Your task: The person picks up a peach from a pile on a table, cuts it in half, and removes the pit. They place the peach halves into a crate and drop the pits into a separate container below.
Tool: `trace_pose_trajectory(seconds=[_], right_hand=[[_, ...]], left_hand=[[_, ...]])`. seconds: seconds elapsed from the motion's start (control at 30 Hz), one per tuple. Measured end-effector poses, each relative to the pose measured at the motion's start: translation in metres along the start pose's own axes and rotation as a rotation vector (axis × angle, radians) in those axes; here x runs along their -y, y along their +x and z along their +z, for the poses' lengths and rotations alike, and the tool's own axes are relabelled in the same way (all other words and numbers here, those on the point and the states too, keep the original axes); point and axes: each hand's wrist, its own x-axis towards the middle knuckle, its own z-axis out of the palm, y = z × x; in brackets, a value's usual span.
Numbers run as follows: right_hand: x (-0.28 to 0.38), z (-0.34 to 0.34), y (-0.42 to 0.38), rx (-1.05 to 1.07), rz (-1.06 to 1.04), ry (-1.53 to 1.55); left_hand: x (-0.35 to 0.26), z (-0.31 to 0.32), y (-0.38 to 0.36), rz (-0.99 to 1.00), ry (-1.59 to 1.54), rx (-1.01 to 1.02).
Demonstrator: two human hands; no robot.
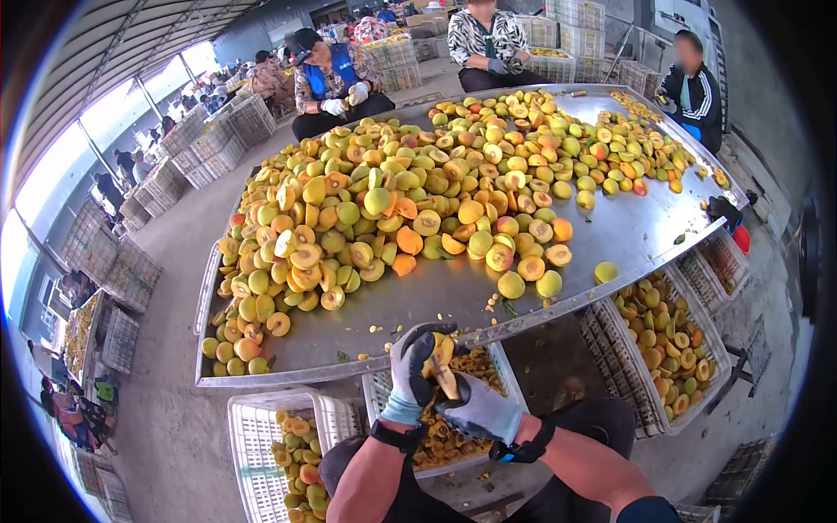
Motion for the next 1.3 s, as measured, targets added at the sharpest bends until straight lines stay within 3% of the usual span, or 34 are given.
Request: trace_pose_trajectory(seconds=[0.03, 0.1, 0.23, 0.3, 0.43, 0.5, 0.57, 0.63, 0.67, 0.7, 0.77, 0.8, 0.83, 0.87, 0.9, 0.97, 1.03, 1.1, 1.13, 1.2, 1.23, 1.3], right_hand=[[-0.003, 0.0, 0.0, 0.0, 0.0, -0.001], [-0.006, 0.0, 0.0, -0.034, -0.058, -0.326], [-0.014, 0.001, -0.001, -0.023, -0.055, -0.476], [-0.012, 0.001, -0.001, -0.014, -0.055, -0.531], [0.0, 0.002, -0.003, -0.041, 0.024, -0.536], [-0.015, 0.005, -0.003, -0.064, 0.018, -0.539], [-0.014, 0.004, -0.003, -0.088, 0.008, -0.543], [-0.005, -0.001, -0.002, -0.147, -0.151, -0.185], [-0.002, -0.007, 0.002, 0.0, 0.112, -0.003], [0.008, -0.011, 0.002, -0.001, 0.109, -0.004], [0.036, -0.016, -0.005, 0.137, 0.417, 0.375], [0.024, -0.015, -0.006, 0.168, 0.45, 0.552], [0.017, -0.012, -0.006, 0.167, 0.451, 0.551], [0.011, -0.008, -0.005, 0.184, 0.409, 0.481], [0.008, -0.005, -0.004, 0.203, 0.369, 0.413], [0.01, -0.003, -0.002, 0.173, 0.371, 0.245], [0.0, -0.002, 0.002, 0.122, 0.06, -0.162], [-0.003, -0.001, 0.002, 0.087, 0.068, -0.127], [-0.004, 0.0, 0.002, 0.053, 0.076, -0.094], [-0.01, 0.001, 0.002, 0.031, 0.034, -0.16], [-0.013, 0.002, 0.002, 0.009, -0.007, -0.225], [-0.015, 0.005, 0.0, -0.012, -0.003, -0.201]], left_hand=[[0.028, -0.016, 0.001, 0.076, 0.175, -0.019], [0.029, -0.022, 0.001, 0.435, 0.598, 0.037], [0.025, -0.023, 0.001, 0.342, 0.584, 0.094], [0.025, -0.023, -0.001, 0.129, 0.413, 0.086], [0.022, -0.028, 0.004, 0.108, 0.542, 0.168], [0.019, -0.026, 0.007, -0.141, 0.273, 0.199], [0.013, -0.03, 0.008, -0.028, 0.392, 0.263], [0.006, -0.025, 0.009, 0.085, 0.509, 0.327], [-0.001, -0.014, 0.009, -0.064, 0.152, 0.229], [-0.005, -0.005, 0.008, -0.209, -0.206, 0.126], [-0.007, 0.002, 0.005, -0.134, -0.063, 0.088], [-0.006, 0.004, 0.002, -0.056, -0.051, 0.059], [-0.005, 0.005, -0.001, 0.021, -0.041, 0.029], [0.008, -0.008, 0.003, -0.132, -0.199, 0.017], [0.021, -0.015, 0.006, -0.133, -0.202, 0.013], [0.03, -0.021, 0.005, 0.398, 0.597, 0.051], [0.034, -0.015, 0.0, 0.38, 0.553, -0.006], [0.033, -0.009, -0.001, -0.019, 0.116, -0.121], [0.035, -0.012, 0.0, -0.018, 0.116, -0.119], [0.046, -0.022, 0.0, 0.299, 0.609, -0.046], [0.054, -0.023, 0.0, 0.299, 0.608, -0.044], [0.07, -0.025, -0.003, -0.092, 0.061, -0.119]])
